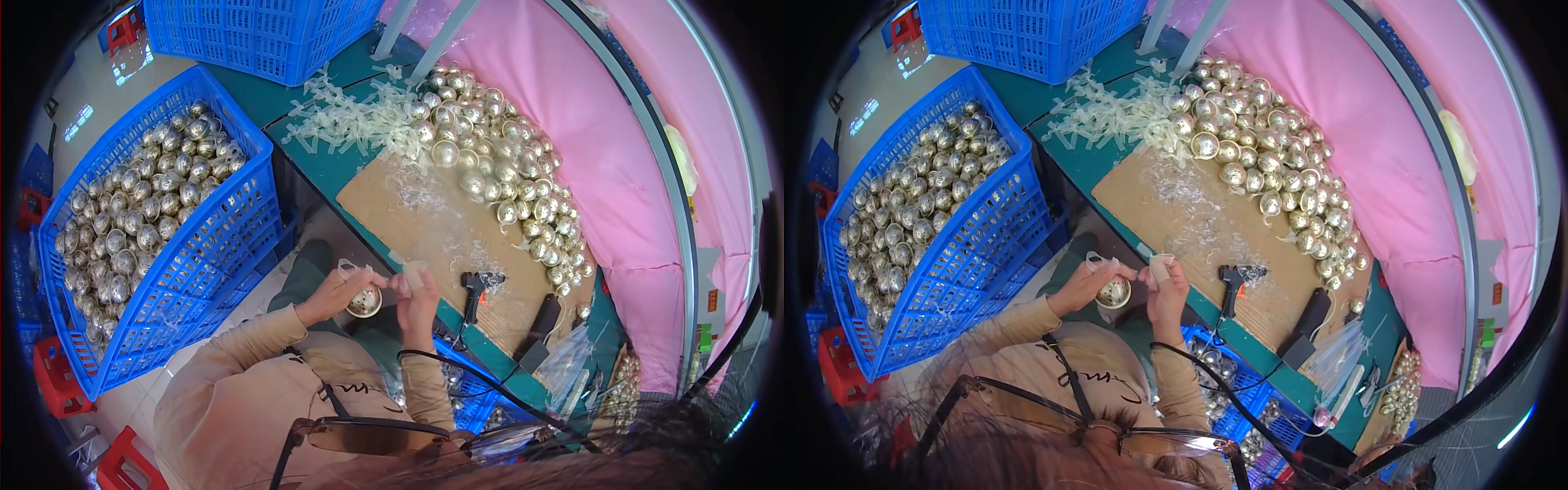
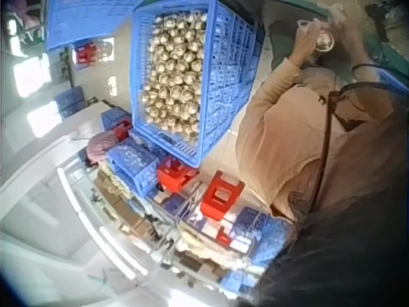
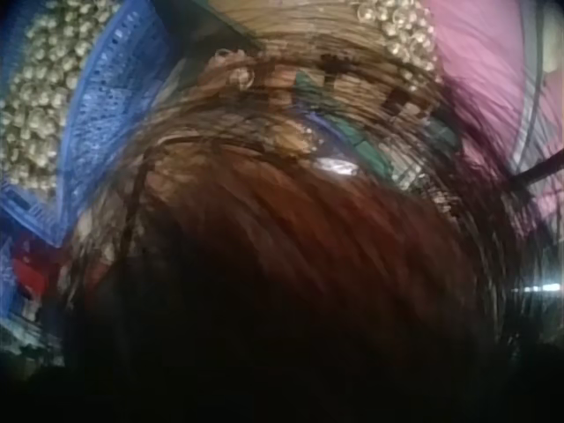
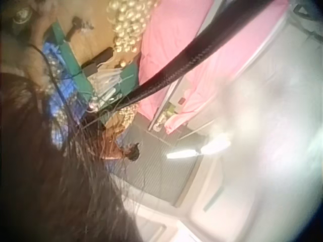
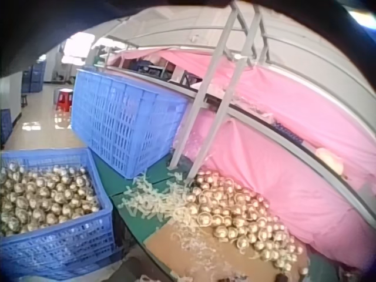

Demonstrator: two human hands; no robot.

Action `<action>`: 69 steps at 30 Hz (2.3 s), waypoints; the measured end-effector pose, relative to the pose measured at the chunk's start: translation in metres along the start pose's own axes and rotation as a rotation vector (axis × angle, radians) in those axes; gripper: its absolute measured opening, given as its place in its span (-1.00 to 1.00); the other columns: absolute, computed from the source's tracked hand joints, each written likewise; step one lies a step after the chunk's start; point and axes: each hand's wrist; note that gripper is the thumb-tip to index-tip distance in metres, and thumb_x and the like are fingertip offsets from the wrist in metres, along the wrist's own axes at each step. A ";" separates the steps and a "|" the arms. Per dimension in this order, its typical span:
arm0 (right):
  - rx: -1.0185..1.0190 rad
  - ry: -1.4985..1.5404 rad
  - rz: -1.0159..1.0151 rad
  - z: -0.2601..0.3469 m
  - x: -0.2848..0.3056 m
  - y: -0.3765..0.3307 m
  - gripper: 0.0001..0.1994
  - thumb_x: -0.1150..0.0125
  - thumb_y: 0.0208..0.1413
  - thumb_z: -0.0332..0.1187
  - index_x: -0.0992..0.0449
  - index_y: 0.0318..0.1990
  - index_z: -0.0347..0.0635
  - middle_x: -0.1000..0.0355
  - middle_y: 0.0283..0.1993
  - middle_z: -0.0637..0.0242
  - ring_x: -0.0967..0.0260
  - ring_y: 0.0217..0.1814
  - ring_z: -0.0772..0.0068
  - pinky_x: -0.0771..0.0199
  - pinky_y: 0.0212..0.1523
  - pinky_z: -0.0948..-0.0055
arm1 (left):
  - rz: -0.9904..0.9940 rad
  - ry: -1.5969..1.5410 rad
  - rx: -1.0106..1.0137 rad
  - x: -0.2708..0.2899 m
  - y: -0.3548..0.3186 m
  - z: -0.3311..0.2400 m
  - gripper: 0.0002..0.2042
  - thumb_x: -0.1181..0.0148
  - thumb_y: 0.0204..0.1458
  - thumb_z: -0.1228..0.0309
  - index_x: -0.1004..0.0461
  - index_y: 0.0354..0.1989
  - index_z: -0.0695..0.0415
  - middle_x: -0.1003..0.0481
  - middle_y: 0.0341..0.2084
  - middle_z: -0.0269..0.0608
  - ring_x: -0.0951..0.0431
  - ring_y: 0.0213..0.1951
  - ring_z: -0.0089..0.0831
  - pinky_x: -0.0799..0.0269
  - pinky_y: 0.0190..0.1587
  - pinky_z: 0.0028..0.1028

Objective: The person decorates ornaments by applying glue to each ornament with a glue gun and attaching ribbon bows to them by hand.

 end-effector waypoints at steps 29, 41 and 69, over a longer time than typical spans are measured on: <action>-0.376 -0.220 0.174 0.011 -0.021 -0.027 -0.95 -0.17 0.01 -0.52 -0.45 -0.37 -0.29 -0.30 -0.63 0.41 -0.21 -0.66 0.60 -0.28 -0.61 0.58 | -0.030 0.199 -0.188 0.008 0.010 0.004 -0.68 0.16 0.22 0.32 -0.47 -0.25 0.32 -0.47 -0.34 -0.18 -0.44 -0.27 -0.48 -0.34 -0.19 -0.50; -0.318 -0.259 0.102 0.000 -0.021 -0.032 -0.87 -0.16 0.00 -0.50 -0.36 -0.31 -0.28 -0.33 -0.57 0.33 -0.26 -0.64 0.55 -0.31 -0.63 0.56 | 0.040 0.157 -0.187 0.014 0.005 0.008 -0.72 0.15 0.21 0.36 -0.46 -0.23 0.31 -0.47 -0.30 -0.16 -0.44 -0.24 -0.43 -0.34 -0.16 -0.45; -0.525 -0.203 -0.032 -0.014 0.009 -0.020 -0.62 -0.04 0.10 -0.19 -0.28 0.00 -0.22 -0.36 -0.32 0.34 -0.39 -0.49 0.46 -0.41 -0.54 0.57 | 0.495 -0.276 0.102 0.048 0.003 -0.013 -0.03 -0.38 -0.18 0.26 0.20 0.33 0.17 -0.15 0.21 -0.11 -0.29 0.10 -0.40 -0.18 0.14 -0.41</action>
Point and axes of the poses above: each hand's wrist, its own y-axis towards the middle knuckle, its own x-axis out of the back of the hand, z = x × y
